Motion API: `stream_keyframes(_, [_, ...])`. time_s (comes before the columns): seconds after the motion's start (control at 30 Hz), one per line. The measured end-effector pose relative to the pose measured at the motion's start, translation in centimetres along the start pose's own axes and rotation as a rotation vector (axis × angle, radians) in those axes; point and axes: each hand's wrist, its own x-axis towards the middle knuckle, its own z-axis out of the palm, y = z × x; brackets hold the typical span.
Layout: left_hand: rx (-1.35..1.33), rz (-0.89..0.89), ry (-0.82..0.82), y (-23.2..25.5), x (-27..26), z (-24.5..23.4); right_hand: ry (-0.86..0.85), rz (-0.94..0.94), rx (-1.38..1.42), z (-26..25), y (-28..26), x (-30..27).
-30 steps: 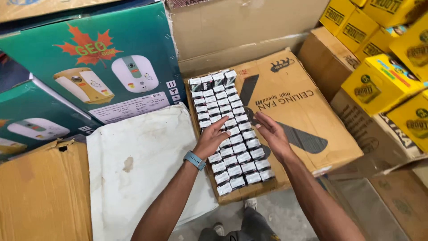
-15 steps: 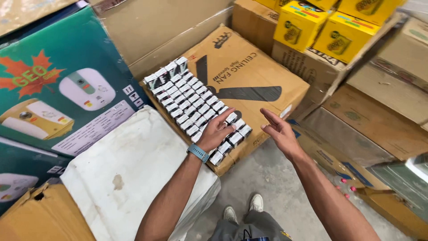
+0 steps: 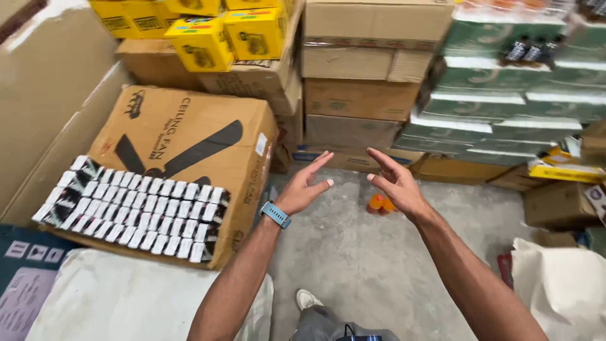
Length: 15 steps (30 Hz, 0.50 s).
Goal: The person repeatedly picks up small white boxes from a pile on an orange surface and places them in neat rows on top of a larger cardboard box. The person continues this process throughout the clip, building up a stack of boxes.
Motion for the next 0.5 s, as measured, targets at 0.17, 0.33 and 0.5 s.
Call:
stream_keyframes(0.17, [0.094, 0.173, -0.188, 2.3, 3.9, 12.3, 0.171, 0.034, 0.014, -10.7, 1.0, -9.6])
stream_keyframes(0.33, [0.136, 0.224, -0.364, 3.6, 6.7, 26.1, 0.34, 0.043, 0.025, -21.2, 4.1, -19.9])
stream_keyframes(0.5, [0.119, 0.148, -0.607, 5.9, 7.6, 39.4, 0.531, 0.113, -0.028, -29.7, 6.4, -32.3])
